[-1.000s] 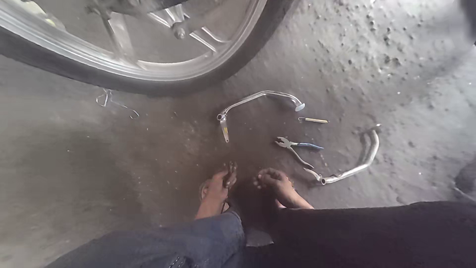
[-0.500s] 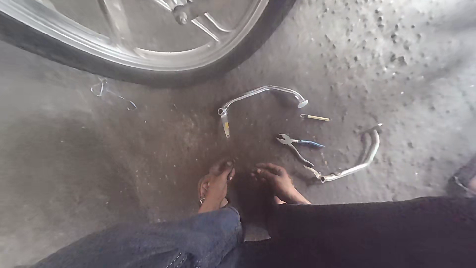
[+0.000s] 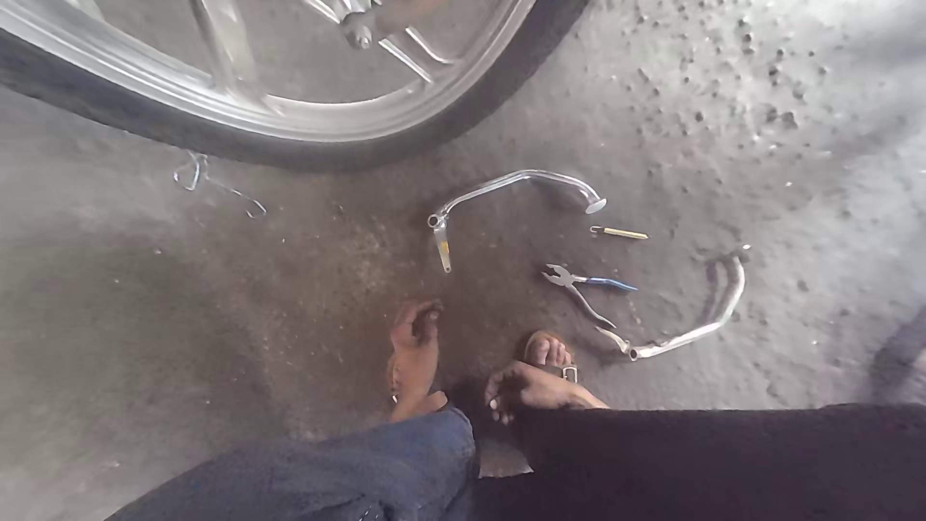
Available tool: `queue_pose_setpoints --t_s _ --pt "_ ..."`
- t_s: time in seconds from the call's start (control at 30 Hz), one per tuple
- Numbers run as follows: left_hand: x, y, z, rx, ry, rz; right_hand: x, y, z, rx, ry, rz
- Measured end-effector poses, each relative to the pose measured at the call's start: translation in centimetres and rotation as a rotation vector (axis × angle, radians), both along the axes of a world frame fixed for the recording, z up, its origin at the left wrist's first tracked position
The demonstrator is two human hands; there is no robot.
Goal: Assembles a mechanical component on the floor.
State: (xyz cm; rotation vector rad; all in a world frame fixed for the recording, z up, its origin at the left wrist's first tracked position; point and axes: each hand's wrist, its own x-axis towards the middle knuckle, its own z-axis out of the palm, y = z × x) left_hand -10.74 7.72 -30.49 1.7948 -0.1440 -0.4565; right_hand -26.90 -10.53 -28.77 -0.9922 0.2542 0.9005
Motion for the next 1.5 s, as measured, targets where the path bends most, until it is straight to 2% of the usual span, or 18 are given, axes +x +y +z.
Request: queue_pose_setpoints --t_s 0.23,0.4,0.53,0.8,0.93,1.07,1.27,1.37,1.5 --pt "0.1 -0.5 -1.1 0.158 -0.056 0.008 0.2 -0.2 0.2 -0.03 -0.023 -0.053" --pt "0.9 -0.1 -1.6 -0.039 0.088 0.031 0.2 -0.9 0.4 -0.23 -0.059 -0.265" --pt "1.7 -0.2 -0.4 -0.163 0.261 0.056 1.6 -0.8 0.0 -0.302 -0.04 -0.442" --pt "2.2 -1.3 1.2 -0.192 0.367 0.146 2.1 0.1 -1.3 -0.358 -0.102 -0.334" --pt "2.0 -1.4 1.6 -0.246 0.352 0.103 1.7 0.2 -1.5 -0.421 -0.117 -0.323" --pt "1.4 -1.4 2.5 -0.327 0.35 -0.012 2.7 -0.2 -0.6 -0.525 -0.248 -0.457" --pt "0.5 -2.0 4.2 -0.407 0.397 -0.068 6.9 -0.9 1.8 -0.502 -0.45 -0.616" --pt "0.3 -2.0 4.4 -0.39 0.365 -0.079 8.2 -1.0 3.1 -0.488 -0.575 -0.634" --pt "0.1 -1.7 4.8 -0.415 0.38 -0.069 8.3 -0.6 3.1 -0.524 -0.671 -0.612"
